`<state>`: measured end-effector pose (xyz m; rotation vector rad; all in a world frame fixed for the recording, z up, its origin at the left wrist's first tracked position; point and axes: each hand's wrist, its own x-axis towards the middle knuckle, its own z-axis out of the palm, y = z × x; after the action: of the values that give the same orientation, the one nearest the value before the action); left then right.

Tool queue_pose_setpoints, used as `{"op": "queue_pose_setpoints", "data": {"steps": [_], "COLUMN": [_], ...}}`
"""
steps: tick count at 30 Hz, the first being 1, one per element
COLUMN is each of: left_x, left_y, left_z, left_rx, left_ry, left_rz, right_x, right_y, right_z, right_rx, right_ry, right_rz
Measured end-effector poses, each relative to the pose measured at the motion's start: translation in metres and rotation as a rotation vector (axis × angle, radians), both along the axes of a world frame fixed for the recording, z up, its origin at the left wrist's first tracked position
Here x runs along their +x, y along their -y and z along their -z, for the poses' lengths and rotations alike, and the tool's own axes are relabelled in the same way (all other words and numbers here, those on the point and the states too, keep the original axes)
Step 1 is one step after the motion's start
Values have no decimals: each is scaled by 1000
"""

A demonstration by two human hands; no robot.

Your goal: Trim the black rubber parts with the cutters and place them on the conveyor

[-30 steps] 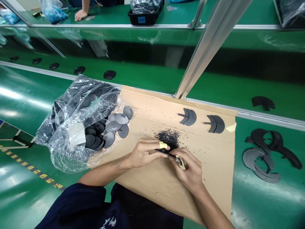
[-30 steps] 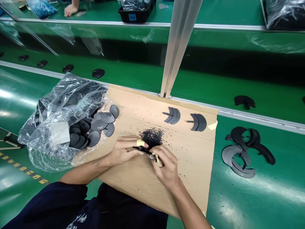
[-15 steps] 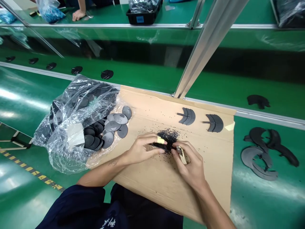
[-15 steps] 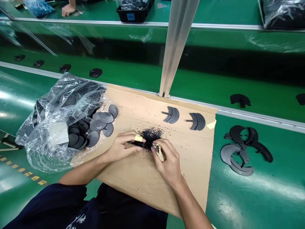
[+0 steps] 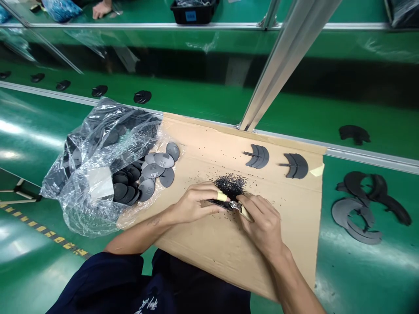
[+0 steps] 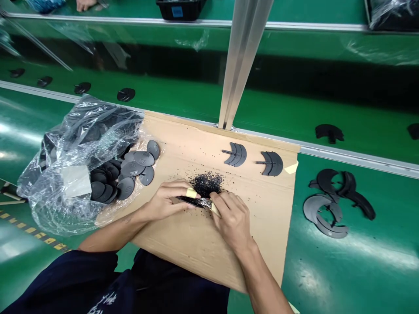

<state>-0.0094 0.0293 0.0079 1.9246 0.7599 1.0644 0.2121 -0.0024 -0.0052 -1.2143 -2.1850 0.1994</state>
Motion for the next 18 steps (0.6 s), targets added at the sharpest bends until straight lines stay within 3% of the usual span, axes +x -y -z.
{"op": "queue_pose_setpoints", "data": {"steps": [5, 9, 18], "left_x": [-2, -3, -2], "left_y": [-1, -2, -2], "left_z": [2, 2, 0], "left_rx": [-3, 4, 184], "left_ry": [-2, -61, -311], "left_rz": [37, -27, -3], "right_x": [0, 1, 2], "right_y": [1, -1, -2], "right_z": [2, 3, 4], "right_rx": [-8, -11, -5], "right_ry": [34, 18, 136], "right_rz": [6, 44, 76]}}
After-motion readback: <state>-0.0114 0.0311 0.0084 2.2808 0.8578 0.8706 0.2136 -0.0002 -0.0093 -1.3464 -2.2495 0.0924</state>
